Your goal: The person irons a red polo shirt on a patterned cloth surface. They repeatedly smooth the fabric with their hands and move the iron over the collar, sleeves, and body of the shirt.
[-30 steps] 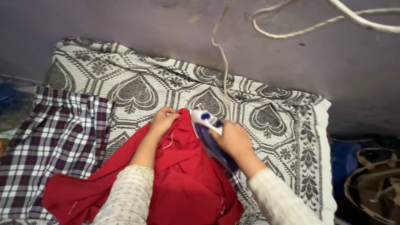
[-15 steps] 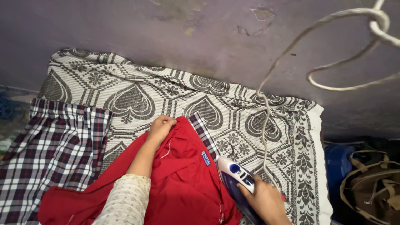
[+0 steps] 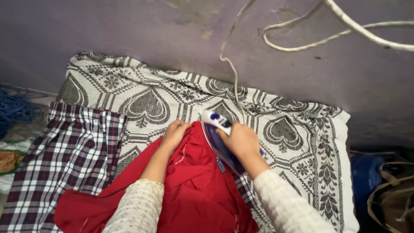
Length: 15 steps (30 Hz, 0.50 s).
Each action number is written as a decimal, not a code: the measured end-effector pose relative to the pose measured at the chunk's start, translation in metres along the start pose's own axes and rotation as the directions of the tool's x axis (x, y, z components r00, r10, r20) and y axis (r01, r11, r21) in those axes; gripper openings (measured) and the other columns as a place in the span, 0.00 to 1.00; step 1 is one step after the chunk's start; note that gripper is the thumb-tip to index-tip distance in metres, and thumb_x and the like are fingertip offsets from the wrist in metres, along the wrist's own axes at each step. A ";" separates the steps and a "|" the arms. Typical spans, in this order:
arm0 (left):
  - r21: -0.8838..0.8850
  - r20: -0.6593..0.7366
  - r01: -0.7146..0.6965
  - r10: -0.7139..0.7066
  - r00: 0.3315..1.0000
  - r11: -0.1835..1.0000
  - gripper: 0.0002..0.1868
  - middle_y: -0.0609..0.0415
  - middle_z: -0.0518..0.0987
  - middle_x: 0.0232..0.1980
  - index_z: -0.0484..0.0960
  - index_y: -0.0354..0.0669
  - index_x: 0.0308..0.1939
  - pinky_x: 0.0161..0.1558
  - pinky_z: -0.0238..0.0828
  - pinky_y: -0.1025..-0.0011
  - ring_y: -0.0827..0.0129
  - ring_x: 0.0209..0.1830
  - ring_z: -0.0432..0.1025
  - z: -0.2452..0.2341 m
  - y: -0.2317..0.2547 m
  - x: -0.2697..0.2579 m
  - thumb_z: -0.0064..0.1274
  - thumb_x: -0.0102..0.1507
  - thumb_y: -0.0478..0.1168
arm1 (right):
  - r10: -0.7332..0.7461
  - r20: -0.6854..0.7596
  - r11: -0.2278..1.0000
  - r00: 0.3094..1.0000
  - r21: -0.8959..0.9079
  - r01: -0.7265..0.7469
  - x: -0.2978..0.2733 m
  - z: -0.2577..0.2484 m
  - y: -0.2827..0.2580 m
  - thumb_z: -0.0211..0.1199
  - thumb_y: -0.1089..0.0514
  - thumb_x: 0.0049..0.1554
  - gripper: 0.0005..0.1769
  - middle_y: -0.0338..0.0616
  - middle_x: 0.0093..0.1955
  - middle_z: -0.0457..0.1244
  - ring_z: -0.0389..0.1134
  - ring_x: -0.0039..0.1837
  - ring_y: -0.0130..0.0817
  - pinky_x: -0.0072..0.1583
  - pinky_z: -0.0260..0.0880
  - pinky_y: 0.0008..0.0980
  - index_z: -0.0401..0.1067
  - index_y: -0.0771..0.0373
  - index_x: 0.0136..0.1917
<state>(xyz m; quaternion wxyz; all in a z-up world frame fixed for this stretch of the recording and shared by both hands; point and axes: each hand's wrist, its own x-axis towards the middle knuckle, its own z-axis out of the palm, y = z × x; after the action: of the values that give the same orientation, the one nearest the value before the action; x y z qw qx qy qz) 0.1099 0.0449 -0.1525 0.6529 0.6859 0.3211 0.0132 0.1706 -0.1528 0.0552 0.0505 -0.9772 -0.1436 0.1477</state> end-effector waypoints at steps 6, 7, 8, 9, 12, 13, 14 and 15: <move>0.067 -0.033 -0.049 0.051 0.998 0.997 0.19 0.49 0.84 0.39 0.84 0.39 0.40 0.48 0.71 0.68 0.64 0.41 0.76 0.000 -0.001 0.004 0.57 0.59 0.52 | -0.013 0.014 1.000 1.000 0.028 0.012 -0.001 0.003 0.000 0.67 0.32 0.52 0.33 0.59 0.47 0.71 0.73 0.51 0.56 0.55 0.73 0.50 0.75 0.64 0.52; 0.091 -0.041 -0.043 0.047 0.998 0.995 0.19 0.48 0.84 0.39 0.84 0.38 0.40 0.48 0.71 0.68 0.64 0.41 0.76 -0.001 0.002 0.008 0.57 0.59 0.52 | -0.004 0.021 0.999 1.000 0.038 0.004 -0.007 0.004 0.004 0.67 0.33 0.52 0.32 0.59 0.47 0.71 0.73 0.51 0.56 0.55 0.73 0.51 0.75 0.63 0.53; 0.114 -0.042 -0.026 0.031 0.999 0.993 0.20 0.48 0.84 0.39 0.84 0.38 0.40 0.48 0.70 0.67 0.63 0.41 0.76 0.000 -0.001 0.005 0.57 0.60 0.53 | 0.011 0.039 0.999 0.999 0.043 -0.013 -0.020 0.007 0.014 0.67 0.34 0.52 0.31 0.58 0.47 0.71 0.73 0.50 0.56 0.55 0.73 0.51 0.75 0.61 0.54; 0.086 -0.037 -0.040 0.043 0.998 0.996 0.20 0.48 0.84 0.39 0.84 0.37 0.39 0.48 0.70 0.68 0.63 0.42 0.76 0.001 -0.004 0.003 0.57 0.59 0.53 | 0.026 0.057 0.998 0.998 0.048 -0.029 -0.034 0.011 0.023 0.67 0.35 0.51 0.30 0.58 0.47 0.71 0.73 0.50 0.56 0.54 0.73 0.51 0.74 0.59 0.55; 0.059 -0.040 -0.082 0.084 0.996 0.995 0.20 0.48 0.85 0.40 0.85 0.37 0.39 0.49 0.71 0.68 0.64 0.42 0.76 0.001 -0.004 0.003 0.57 0.59 0.53 | 0.028 0.068 1.000 0.997 -0.005 -0.027 -0.079 0.017 0.054 0.67 0.34 0.51 0.30 0.56 0.45 0.71 0.74 0.49 0.54 0.53 0.74 0.50 0.74 0.62 0.52; 0.094 -0.049 -0.086 0.091 0.995 0.992 0.20 0.48 0.84 0.40 0.85 0.38 0.40 0.49 0.70 0.68 0.64 0.42 0.76 0.001 -0.002 0.005 0.57 0.59 0.53 | 0.042 0.086 0.999 0.995 -0.028 -0.040 -0.093 0.018 0.065 0.66 0.33 0.52 0.31 0.55 0.44 0.71 0.74 0.48 0.54 0.52 0.74 0.50 0.73 0.61 0.53; 0.132 -0.057 -0.085 0.093 0.994 0.988 0.21 0.48 0.84 0.40 0.85 0.38 0.40 0.49 0.70 0.68 0.64 0.42 0.76 0.000 -0.002 0.004 0.58 0.59 0.53 | 0.089 0.123 0.995 0.988 -0.049 -0.084 -0.106 0.019 0.077 0.64 0.32 0.53 0.31 0.55 0.42 0.71 0.75 0.47 0.52 0.53 0.75 0.49 0.72 0.60 0.54; 0.112 -0.054 -0.071 0.078 0.996 0.991 0.21 0.49 0.84 0.40 0.85 0.38 0.40 0.49 0.70 0.68 0.65 0.42 0.76 -0.001 -0.002 0.003 0.58 0.59 0.53 | 0.137 0.159 0.989 0.978 -0.072 -0.127 -0.118 0.020 0.088 0.62 0.31 0.54 0.31 0.54 0.41 0.72 0.75 0.47 0.51 0.53 0.76 0.48 0.72 0.60 0.54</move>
<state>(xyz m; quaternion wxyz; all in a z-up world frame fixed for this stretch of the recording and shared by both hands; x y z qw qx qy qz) 0.1106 0.0469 -0.1552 0.6035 0.7317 0.3144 0.0397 0.0802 -0.2709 0.0563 -0.0014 -0.9703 -0.0863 0.2259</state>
